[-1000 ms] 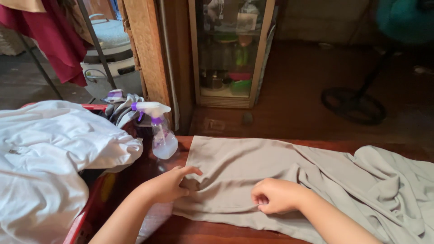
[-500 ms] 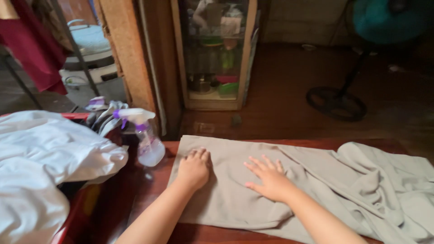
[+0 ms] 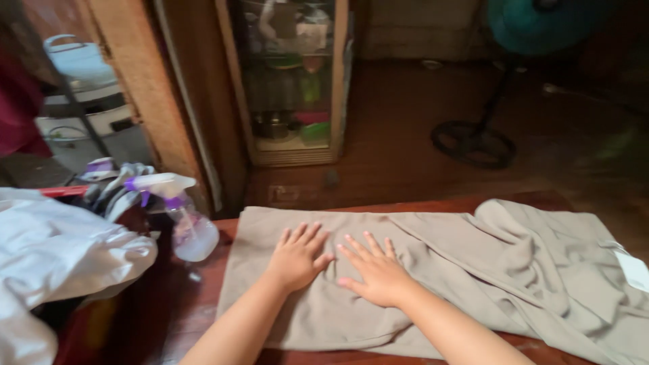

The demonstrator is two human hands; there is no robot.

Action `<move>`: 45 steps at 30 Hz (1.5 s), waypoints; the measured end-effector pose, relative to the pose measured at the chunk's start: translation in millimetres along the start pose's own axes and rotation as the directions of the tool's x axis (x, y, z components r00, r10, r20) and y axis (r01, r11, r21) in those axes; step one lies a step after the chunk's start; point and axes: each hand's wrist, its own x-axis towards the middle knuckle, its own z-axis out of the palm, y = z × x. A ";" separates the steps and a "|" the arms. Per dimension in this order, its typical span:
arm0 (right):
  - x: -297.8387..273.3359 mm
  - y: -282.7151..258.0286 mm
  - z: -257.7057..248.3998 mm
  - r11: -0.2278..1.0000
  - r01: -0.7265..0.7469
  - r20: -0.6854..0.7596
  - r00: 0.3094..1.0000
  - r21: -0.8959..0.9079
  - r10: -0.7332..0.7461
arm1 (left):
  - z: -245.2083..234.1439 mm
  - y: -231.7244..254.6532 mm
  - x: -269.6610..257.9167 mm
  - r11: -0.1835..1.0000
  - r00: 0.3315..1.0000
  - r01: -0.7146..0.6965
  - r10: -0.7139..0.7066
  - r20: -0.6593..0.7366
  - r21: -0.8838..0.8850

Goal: The person folds a beige pair of pants and a white shirt on a wooden table. They smooth and fold each garment neatly, then place the folded items aside.

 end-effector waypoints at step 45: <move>-233.1 321.6 -16.7 0.521 -0.438 0.271 0.890 0.732 0.368 | -45.2 294.2 94.1 0.817 0.808 0.116 0.253 0.532 -0.565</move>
